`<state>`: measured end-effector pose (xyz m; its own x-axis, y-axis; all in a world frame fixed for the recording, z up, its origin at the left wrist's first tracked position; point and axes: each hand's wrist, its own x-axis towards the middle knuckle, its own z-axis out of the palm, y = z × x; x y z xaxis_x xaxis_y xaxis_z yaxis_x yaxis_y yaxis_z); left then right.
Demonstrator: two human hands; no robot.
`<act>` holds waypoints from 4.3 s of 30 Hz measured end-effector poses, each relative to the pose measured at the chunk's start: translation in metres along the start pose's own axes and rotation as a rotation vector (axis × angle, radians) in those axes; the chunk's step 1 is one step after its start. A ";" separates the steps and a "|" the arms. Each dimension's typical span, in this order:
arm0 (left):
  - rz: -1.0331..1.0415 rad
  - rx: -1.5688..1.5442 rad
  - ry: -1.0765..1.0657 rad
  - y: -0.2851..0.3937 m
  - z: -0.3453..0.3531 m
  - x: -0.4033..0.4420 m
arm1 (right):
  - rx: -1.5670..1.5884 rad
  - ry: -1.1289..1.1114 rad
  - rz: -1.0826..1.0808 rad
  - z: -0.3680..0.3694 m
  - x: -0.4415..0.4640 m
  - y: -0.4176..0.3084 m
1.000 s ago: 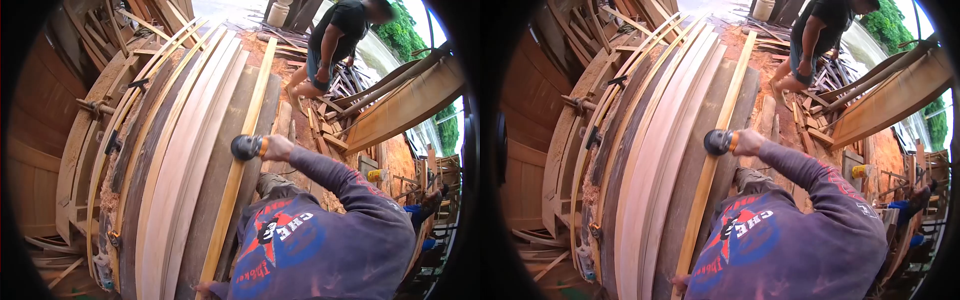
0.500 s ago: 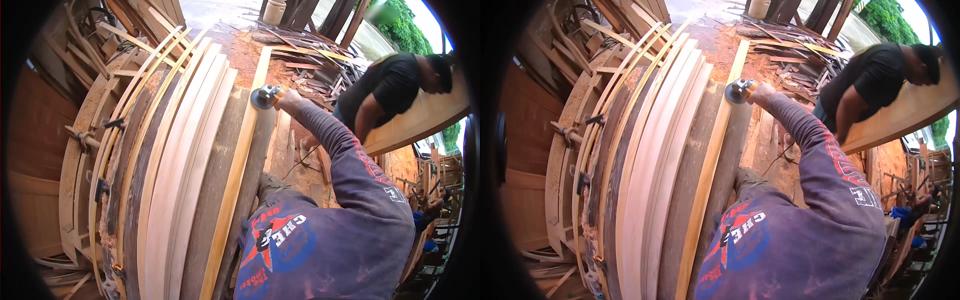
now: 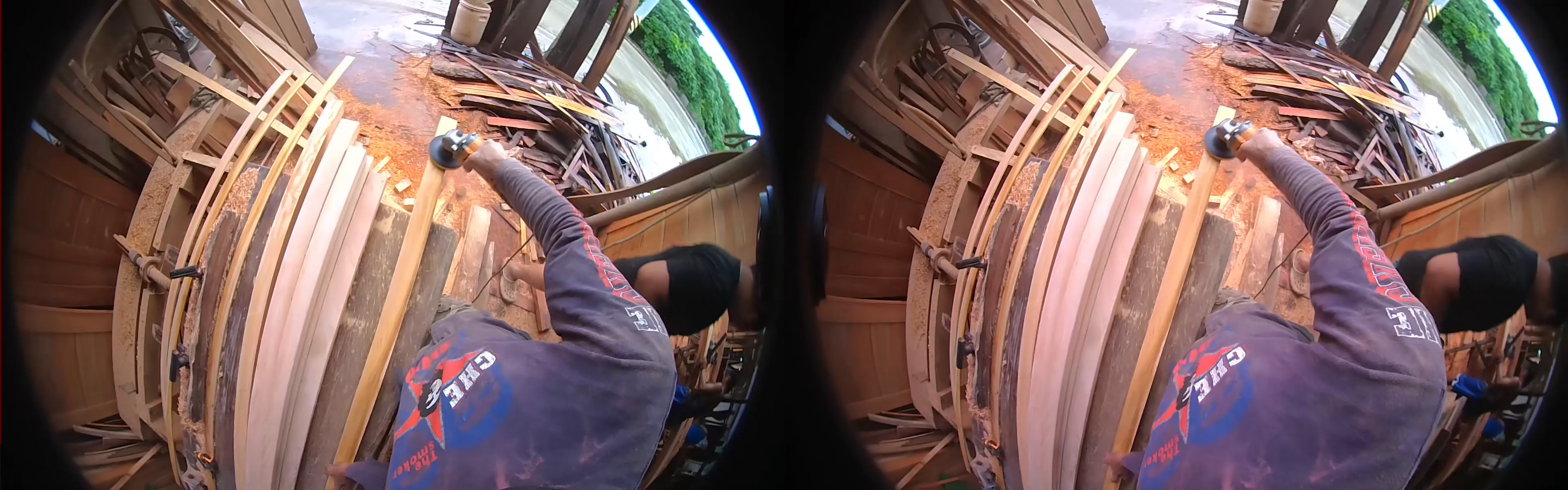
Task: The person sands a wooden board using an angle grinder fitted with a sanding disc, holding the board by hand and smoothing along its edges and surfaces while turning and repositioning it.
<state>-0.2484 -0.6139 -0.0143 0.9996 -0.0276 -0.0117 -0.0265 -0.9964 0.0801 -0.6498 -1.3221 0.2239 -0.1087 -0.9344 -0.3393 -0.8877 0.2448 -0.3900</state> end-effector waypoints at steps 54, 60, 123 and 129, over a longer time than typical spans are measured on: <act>-0.863 -0.120 0.166 -0.101 -0.001 0.013 | 0.028 -0.160 -0.251 0.047 -0.130 -0.024; -0.937 -0.398 0.392 -0.056 -0.041 -0.002 | 0.083 -0.198 -0.248 0.092 -0.153 -0.014; -0.639 0.285 0.092 -0.064 -0.015 0.010 | 0.073 -0.061 -0.045 0.010 0.111 0.022; -0.586 0.371 0.016 -0.108 -0.005 0.016 | -0.131 -0.037 -0.159 0.032 0.007 0.001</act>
<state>-0.2297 -0.5066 -0.0181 0.8503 0.5222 0.0658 0.5179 -0.8079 -0.2813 -0.6372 -1.3201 0.1943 0.0513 -0.9479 -0.3144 -0.9431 0.0576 -0.3276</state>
